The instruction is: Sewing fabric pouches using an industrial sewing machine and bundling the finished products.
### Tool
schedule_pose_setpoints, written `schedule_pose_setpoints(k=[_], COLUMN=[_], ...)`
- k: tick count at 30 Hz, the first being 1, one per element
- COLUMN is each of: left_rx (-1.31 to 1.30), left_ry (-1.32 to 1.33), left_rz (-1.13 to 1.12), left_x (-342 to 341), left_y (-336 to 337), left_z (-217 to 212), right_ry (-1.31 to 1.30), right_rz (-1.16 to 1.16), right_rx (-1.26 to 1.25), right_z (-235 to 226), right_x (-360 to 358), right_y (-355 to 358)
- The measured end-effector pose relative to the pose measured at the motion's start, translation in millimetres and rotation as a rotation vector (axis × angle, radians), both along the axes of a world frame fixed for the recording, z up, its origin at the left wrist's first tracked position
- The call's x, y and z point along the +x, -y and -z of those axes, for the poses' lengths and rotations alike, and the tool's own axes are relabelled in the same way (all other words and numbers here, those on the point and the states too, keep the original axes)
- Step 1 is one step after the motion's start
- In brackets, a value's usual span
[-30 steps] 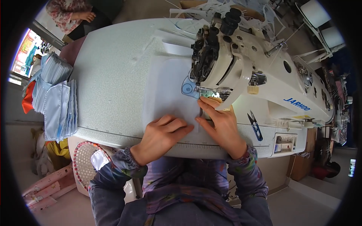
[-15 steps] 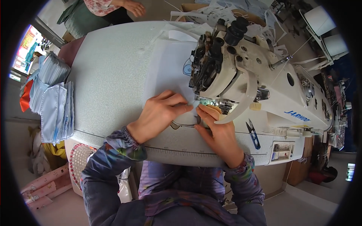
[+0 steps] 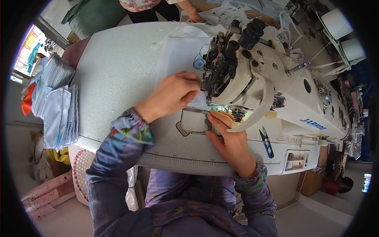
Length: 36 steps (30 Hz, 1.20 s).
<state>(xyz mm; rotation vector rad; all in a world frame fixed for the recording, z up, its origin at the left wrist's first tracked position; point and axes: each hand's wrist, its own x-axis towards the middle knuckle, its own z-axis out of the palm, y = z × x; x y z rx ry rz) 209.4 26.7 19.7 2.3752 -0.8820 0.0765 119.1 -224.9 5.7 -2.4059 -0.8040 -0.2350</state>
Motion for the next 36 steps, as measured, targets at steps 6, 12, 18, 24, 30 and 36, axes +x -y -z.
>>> schedule_pose_setpoints(k=[6, 12, 18, 24, 30, 36], left_rx=[0.031, 0.393, 0.202, 0.075, 0.032, 0.016], left_ry=[0.265, 0.184, 0.215, 0.068, 0.048, 0.105], left_rz=[0.048, -0.335, -0.09, -0.054, 0.045, 0.108], left_x=[-13.4, -113.2, -111.8, -118.4, -91.2, -59.0], left_y=[-5.3, 25.8, 2.5, 1.8, -9.0, -12.4], left_z=[11.4, -5.1, 12.4, -1.6, 5.3, 5.6], right_ry=[-0.01, 0.037, 0.082, 0.027, 0.045, -0.009], right_rz=[-0.005, 0.068, -0.003, -0.022, -0.018, -0.008], right_rx=[0.084, 0.08, 0.089, 0.039, 0.009, -0.036], right_z=[-0.3, 3.2, 3.2, -2.1, -0.3, 1.1], right_x=[-0.9, -0.8, -12.0, -14.4, -7.8, -1.2], right_y=[1.5, -0.7, 4.1, 8.2, 6.0, 5.8])
